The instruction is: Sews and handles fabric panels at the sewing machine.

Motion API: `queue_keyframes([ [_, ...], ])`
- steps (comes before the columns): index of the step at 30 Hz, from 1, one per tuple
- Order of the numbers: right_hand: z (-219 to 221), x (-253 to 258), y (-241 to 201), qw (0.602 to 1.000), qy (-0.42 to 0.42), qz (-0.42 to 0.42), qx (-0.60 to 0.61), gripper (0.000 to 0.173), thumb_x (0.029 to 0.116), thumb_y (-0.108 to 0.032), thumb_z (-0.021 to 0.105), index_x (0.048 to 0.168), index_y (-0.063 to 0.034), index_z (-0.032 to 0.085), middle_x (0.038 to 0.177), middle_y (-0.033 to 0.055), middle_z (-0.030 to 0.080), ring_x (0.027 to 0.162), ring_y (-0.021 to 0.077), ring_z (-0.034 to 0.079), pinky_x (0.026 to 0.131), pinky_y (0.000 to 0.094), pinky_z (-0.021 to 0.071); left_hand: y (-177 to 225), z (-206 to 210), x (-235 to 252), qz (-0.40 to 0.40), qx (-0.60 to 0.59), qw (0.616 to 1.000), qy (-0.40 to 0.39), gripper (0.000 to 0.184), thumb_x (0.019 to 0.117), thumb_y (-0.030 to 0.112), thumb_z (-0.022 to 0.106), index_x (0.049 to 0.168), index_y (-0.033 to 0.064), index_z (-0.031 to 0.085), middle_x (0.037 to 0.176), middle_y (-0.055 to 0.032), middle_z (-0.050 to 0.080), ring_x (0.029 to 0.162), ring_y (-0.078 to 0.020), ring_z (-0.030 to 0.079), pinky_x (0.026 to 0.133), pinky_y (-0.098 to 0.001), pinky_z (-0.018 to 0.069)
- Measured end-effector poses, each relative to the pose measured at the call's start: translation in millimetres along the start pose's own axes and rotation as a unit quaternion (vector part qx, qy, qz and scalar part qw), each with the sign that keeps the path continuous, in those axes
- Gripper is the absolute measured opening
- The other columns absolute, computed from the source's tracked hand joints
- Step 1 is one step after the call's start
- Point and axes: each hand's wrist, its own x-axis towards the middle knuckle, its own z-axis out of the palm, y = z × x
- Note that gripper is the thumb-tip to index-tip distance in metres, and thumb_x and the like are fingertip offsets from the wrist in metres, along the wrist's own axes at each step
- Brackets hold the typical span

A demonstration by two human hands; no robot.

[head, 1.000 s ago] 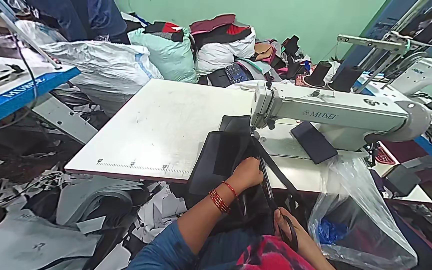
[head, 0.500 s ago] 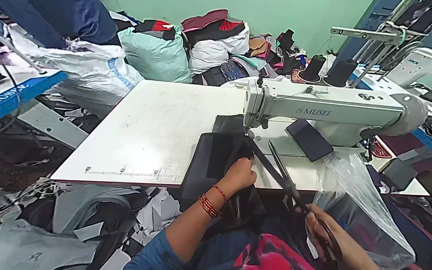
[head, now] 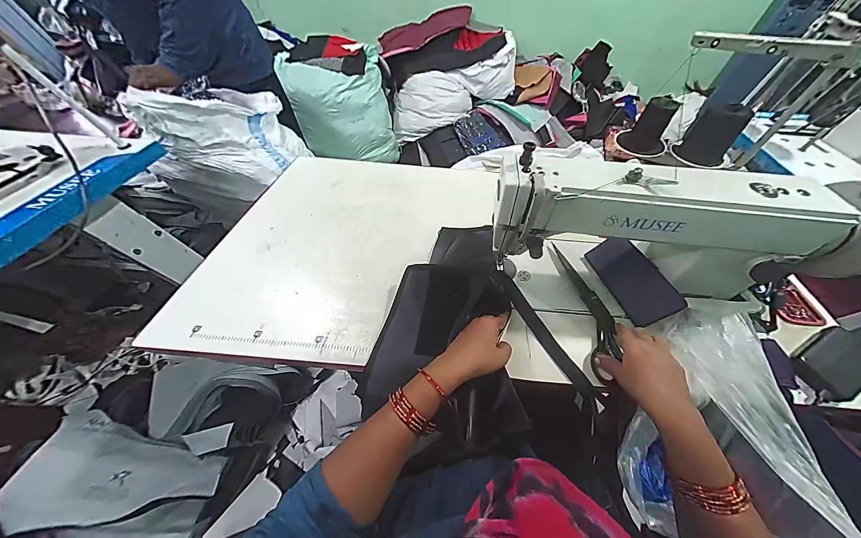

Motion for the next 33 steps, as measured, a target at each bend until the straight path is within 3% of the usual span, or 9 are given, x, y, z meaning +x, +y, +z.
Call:
queue_keyframes([
  [4, 15, 11, -27, 0.980, 0.099, -0.166, 0.046, 0.031, 0.0953, -0.002, 0.064, 0.125, -0.0013, 0.071, 0.122, 0.0322, 0.064, 0.119, 0.0537, 0.057, 0.095, 0.0638, 0.0491, -3, 0, 0, 0.010, -0.007, 1.000, 0.001, 0.054, 0.0940, 0.007, 0.053, 0.146, -0.0061, 0.050, 0.133, -0.0252, 0.063, 0.124, -0.0328, 0.061, 0.107, -0.0485, 0.0457],
  [8, 41, 35, -61, 0.950, 0.102, -0.279, 0.095, 0.039, 0.0970, 0.002, 0.056, 0.127, -0.0152, 0.074, 0.120, 0.0244, 0.066, 0.116, 0.0476, 0.058, 0.094, 0.0572, 0.0509, -1, -1, -1, 0.008, -0.017, 1.000, -0.003, 0.050, 0.0958, 0.008, 0.053, 0.144, -0.0075, 0.052, 0.135, -0.0256, 0.062, 0.126, -0.0336, 0.060, 0.108, -0.0492, 0.0445],
  [15, 62, 51, -79, 0.962, 0.066, -0.256, 0.069, 0.047, 0.0957, 0.007, 0.049, 0.129, -0.0175, 0.073, 0.125, 0.0235, 0.063, 0.119, 0.0462, 0.056, 0.097, 0.0591, 0.0471, -3, -1, 0, 0.006, -0.005, 1.000, -0.005, 0.050, 0.0961, 0.009, 0.053, 0.143, -0.0070, 0.052, 0.135, -0.0256, 0.061, 0.126, -0.0334, 0.060, 0.109, -0.0486, 0.0441],
  [18, 82, 47, -75, 0.950, 0.148, -0.256, 0.098, 0.041, 0.0958, 0.002, 0.051, 0.126, -0.0153, 0.074, 0.120, 0.0219, 0.067, 0.112, 0.0446, 0.062, 0.094, 0.0604, 0.0477, 0, 2, 1, -0.009, 0.016, 1.000, -0.006, 0.054, 0.0965, 0.010, 0.052, 0.149, -0.0048, 0.048, 0.137, -0.0251, 0.060, 0.129, -0.0325, 0.058, 0.111, -0.0468, 0.0425],
  [21, 87, 47, -71, 0.938, 0.186, -0.253, 0.148, 0.032, 0.0999, -0.009, 0.055, 0.128, -0.0043, 0.070, 0.120, 0.0242, 0.067, 0.112, 0.0449, 0.063, 0.096, 0.0593, 0.0497, 7, 6, 4, -0.033, 0.038, 0.999, -0.004, 0.056, 0.0970, 0.012, 0.053, 0.150, -0.0044, 0.046, 0.137, -0.0254, 0.059, 0.130, -0.0339, 0.057, 0.111, -0.0480, 0.0427],
  [25, 80, 56, -70, 0.943, 0.123, -0.202, 0.235, 0.037, 0.1024, -0.018, 0.058, 0.134, -0.0003, 0.064, 0.124, 0.0244, 0.066, 0.115, 0.0402, 0.063, 0.102, 0.0540, 0.0487, 27, 11, 6, -0.099, 0.089, 0.991, -0.019, 0.063, 0.0966, 0.015, 0.056, 0.154, -0.0058, 0.038, 0.142, -0.0264, 0.054, 0.133, -0.0365, 0.054, 0.111, -0.0509, 0.0441],
  [28, 63, 66, -81, 0.956, 0.059, -0.156, 0.243, 0.041, 0.1042, -0.023, 0.058, 0.139, -0.0016, 0.058, 0.123, 0.0232, 0.066, 0.110, 0.0372, 0.065, 0.099, 0.0517, 0.0506, 40, 10, 9, -0.135, 0.098, 0.986, -0.030, 0.075, 0.0938, 0.017, 0.061, 0.157, -0.0066, 0.027, 0.142, -0.0270, 0.054, 0.131, -0.0379, 0.056, 0.109, -0.0526, 0.0458],
  [31, 51, 80, -99, 0.960, 0.030, -0.147, 0.236, 0.042, 0.1037, -0.021, 0.060, 0.140, -0.0022, 0.057, 0.122, 0.0228, 0.066, 0.116, 0.0397, 0.062, 0.102, 0.0542, 0.0473, 50, 7, 17, -0.163, 0.106, 0.980, -0.049, 0.070, 0.0906, 0.017, 0.065, 0.148, -0.0111, 0.037, 0.134, -0.0280, 0.058, 0.126, -0.0392, 0.059, 0.104, -0.0555, 0.0483],
  [33, 49, 87, -111, 0.961, 0.012, -0.143, 0.235, 0.040, 0.1041, -0.021, 0.060, 0.139, -0.0016, 0.058, 0.119, 0.0223, 0.067, 0.117, 0.0406, 0.060, 0.102, 0.0564, 0.0460, 55, 3, 24, -0.179, 0.119, 0.975, -0.057, 0.048, 0.0905, 0.017, 0.066, 0.127, -0.0122, 0.054, 0.126, -0.0284, 0.062, 0.121, -0.0400, 0.061, 0.099, -0.0573, 0.0498],
])
